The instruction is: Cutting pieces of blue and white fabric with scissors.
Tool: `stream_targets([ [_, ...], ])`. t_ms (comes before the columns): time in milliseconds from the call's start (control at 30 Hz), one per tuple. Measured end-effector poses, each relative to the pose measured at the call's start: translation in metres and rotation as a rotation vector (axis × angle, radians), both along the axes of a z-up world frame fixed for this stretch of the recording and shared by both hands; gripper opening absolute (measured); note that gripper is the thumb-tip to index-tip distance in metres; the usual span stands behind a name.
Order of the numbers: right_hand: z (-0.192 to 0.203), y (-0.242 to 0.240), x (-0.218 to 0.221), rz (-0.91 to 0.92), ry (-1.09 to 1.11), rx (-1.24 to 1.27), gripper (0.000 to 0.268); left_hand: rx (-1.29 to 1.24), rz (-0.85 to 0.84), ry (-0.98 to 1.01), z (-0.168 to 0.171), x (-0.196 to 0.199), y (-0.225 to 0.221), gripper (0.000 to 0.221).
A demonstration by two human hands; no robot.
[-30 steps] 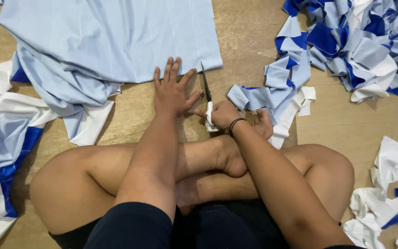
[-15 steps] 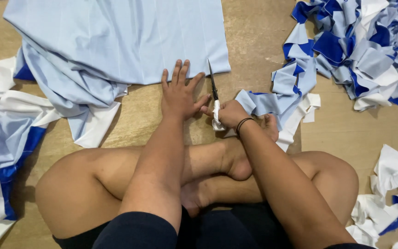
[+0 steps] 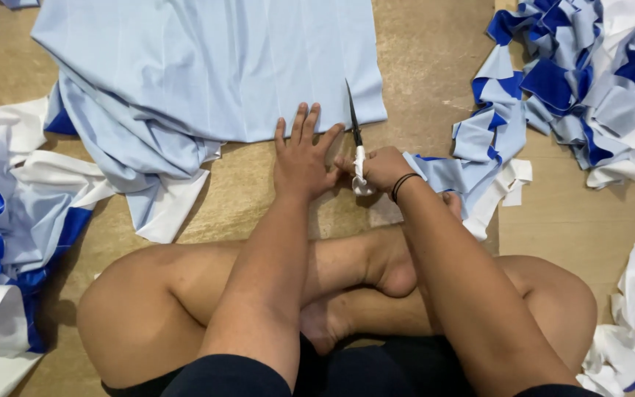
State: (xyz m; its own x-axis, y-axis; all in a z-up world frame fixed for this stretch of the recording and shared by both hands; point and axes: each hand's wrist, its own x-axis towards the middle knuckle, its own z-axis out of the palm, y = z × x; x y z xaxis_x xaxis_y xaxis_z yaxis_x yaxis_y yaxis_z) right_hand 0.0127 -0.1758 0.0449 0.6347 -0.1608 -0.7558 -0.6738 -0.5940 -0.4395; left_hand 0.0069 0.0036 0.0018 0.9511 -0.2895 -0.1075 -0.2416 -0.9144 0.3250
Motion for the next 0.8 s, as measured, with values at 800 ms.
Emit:
stream_targets([
  [800,0.0,-0.001,0.04,-0.02,-0.011,0.192,0.065,-0.288,0.097,-0.158,0.012,0.015,0.002,0.07],
])
